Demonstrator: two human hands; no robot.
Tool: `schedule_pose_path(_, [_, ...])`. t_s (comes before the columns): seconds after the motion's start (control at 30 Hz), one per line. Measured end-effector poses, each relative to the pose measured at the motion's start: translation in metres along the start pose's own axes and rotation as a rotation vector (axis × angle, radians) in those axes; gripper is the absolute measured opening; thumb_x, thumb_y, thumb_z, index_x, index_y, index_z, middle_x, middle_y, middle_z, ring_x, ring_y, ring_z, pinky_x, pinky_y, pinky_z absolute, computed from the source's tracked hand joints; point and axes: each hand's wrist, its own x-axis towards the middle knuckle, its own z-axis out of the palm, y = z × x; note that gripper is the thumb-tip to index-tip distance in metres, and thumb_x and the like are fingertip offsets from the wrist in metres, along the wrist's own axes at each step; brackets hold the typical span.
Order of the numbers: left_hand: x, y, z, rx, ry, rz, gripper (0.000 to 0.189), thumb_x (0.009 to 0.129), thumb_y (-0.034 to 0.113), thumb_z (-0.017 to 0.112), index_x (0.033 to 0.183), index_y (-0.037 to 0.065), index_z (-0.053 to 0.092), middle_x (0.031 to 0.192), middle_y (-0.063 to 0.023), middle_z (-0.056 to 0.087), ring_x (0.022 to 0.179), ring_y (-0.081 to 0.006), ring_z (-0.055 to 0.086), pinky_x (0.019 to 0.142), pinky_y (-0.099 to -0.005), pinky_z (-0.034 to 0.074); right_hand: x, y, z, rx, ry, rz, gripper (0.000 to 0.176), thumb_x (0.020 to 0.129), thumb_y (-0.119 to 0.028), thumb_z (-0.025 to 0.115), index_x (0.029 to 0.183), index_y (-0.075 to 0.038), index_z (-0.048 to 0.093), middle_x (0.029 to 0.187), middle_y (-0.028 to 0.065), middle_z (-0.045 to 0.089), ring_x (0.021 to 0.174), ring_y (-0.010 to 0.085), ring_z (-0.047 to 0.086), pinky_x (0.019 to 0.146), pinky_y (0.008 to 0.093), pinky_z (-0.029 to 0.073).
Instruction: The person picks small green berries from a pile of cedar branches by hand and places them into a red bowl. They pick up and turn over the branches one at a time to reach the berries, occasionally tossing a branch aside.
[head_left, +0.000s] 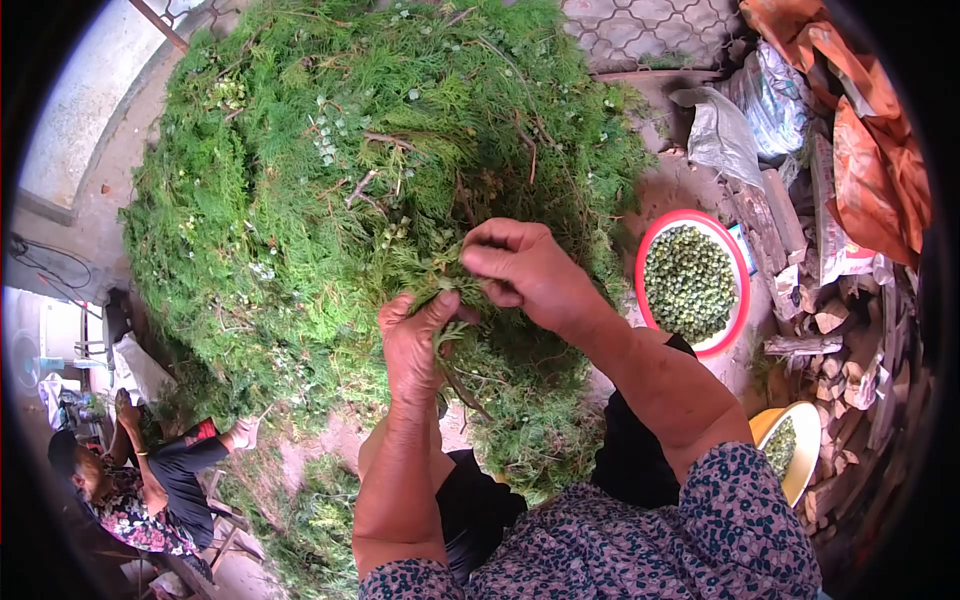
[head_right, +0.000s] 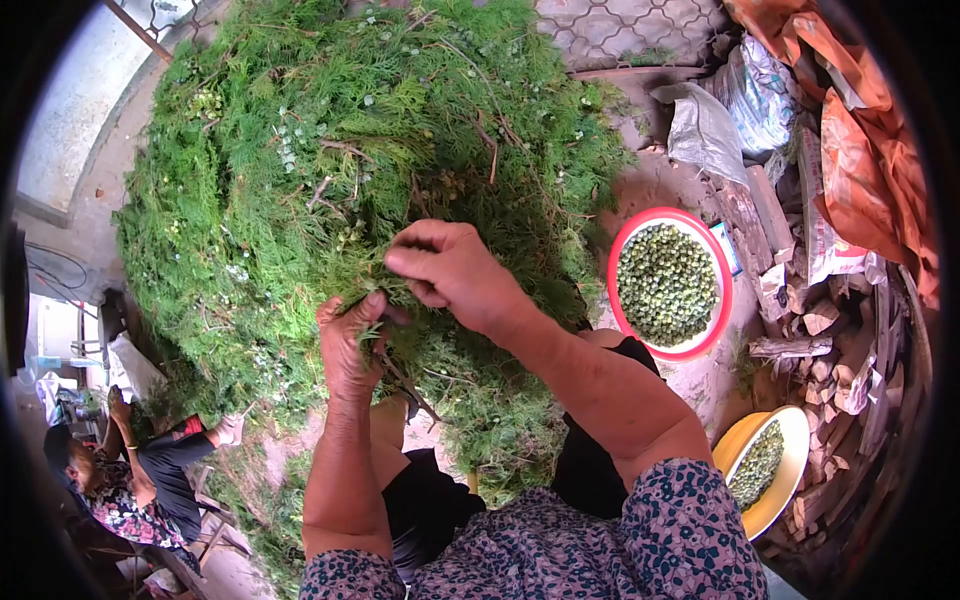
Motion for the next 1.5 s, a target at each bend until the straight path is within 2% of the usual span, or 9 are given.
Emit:
schedule_pose_path(0.13, [0.0,0.002,0.001,-0.096,0.011,0.028,0.024,0.074,0.017,0.072,0.087,0.001,0.06,0.067,-0.0108,0.063,0.048,-0.0122,0.054,0.037,-0.0187,0.031,0.004,-0.01,-0.003,0.219,0.038,0.018,0.015,0.085,-0.011,0.059,0.097,-0.004,0.054,0.079,0.0031,0.054,0.06,0.0097,0.051,0.043,0.0204,0.032])
schedule_pose_path(0.27, [0.001,0.001,-0.001,-0.146,-0.002,0.019,0.03,0.071,0.02,0.075,0.089,0.001,0.059,0.066,-0.0113,0.062,0.046,-0.0132,0.054,0.036,-0.0184,0.03,0.005,-0.005,-0.006,0.3,-0.022,0.016,0.018,0.084,-0.012,0.062,0.098,-0.005,0.054,0.078,0.0025,0.055,0.06,0.0089,0.051,0.043,0.0205,0.033])
schedule_pose_path(0.67, [-0.001,0.001,0.002,-0.113,-0.047,0.015,0.029,0.07,0.021,0.076,0.086,0.002,0.06,0.068,-0.01,0.062,0.049,-0.0148,0.057,0.035,-0.0184,0.03,0.002,-0.006,-0.002,-0.038,-0.102,0.057,0.013,0.082,-0.006,0.063,0.094,-0.002,0.062,0.068,-0.0006,0.054,0.054,0.0049,0.044,0.042,0.0194,0.029])
schedule_pose_path(0.83, [-0.001,0.001,-0.003,-0.099,-0.1,-0.022,0.032,0.07,0.022,0.076,0.086,-0.001,0.06,0.073,-0.0088,0.063,0.051,-0.0154,0.058,0.036,-0.0188,0.031,0.0,0.002,0.002,0.165,0.083,0.062,0.012,0.082,-0.01,0.063,0.091,-0.001,0.062,0.07,0.0019,0.055,0.056,0.0062,0.046,0.041,0.019,0.031])
schedule_pose_path(0.9, [-0.002,0.0,-0.002,-0.154,-0.097,0.038,0.04,0.069,0.023,0.076,0.094,-0.001,0.056,0.076,-0.0091,0.063,0.04,-0.011,0.046,0.038,-0.0206,0.031,0.003,0.002,-0.007,0.254,0.057,0.042,0.012,0.083,-0.009,0.061,0.092,-0.002,0.061,0.073,0.0023,0.056,0.056,0.0067,0.048,0.042,0.0192,0.031])
schedule_pose_path(0.97, [-0.005,0.003,-0.001,-0.175,-0.098,0.027,0.042,0.069,0.022,0.076,0.097,-0.001,0.055,0.078,-0.009,0.063,0.04,-0.0108,0.045,0.038,-0.0218,0.033,0.004,-0.006,-0.009,0.341,0.033,0.021,0.012,0.083,-0.009,0.06,0.094,-0.002,0.06,0.076,0.0027,0.057,0.057,0.0072,0.049,0.042,0.0194,0.032])
schedule_pose_path(1.07, [-0.007,0.004,-0.003,-0.214,-0.111,0.011,0.045,0.068,0.021,0.077,0.101,0.0,0.054,0.08,-0.0089,0.063,0.039,-0.0104,0.043,0.04,-0.0243,0.036,0.002,-0.014,-0.005,0.207,0.078,0.026,0.016,0.085,-0.01,0.056,0.1,-0.003,0.058,0.08,0.0031,0.058,0.056,0.008,0.05,0.041,0.0186,0.031])
schedule_pose_path(1.3, [-0.007,0.0,-0.009,-0.24,-0.105,-0.018,0.043,0.07,0.017,0.075,0.102,0.001,0.053,0.081,-0.0089,0.063,0.038,-0.0097,0.041,0.04,-0.0264,0.04,-0.004,-0.013,0.002,0.017,-0.183,0.135,0.017,0.083,-0.012,0.06,0.098,-0.004,0.059,0.077,0.0006,0.061,0.057,0.0029,0.049,0.042,0.0182,0.031])
schedule_pose_path(1.5, [-0.006,0.0,-0.009,-0.211,-0.093,-0.009,0.041,0.07,0.016,0.075,0.102,0.002,0.054,0.081,-0.009,0.063,0.037,-0.0099,0.041,0.039,-0.0266,0.039,-0.003,-0.011,0.003,-0.06,-0.088,0.08,0.023,0.082,-0.011,0.061,0.103,-0.004,0.059,0.072,0.0001,0.059,0.053,0.0023,0.045,0.043,0.0182,0.031])
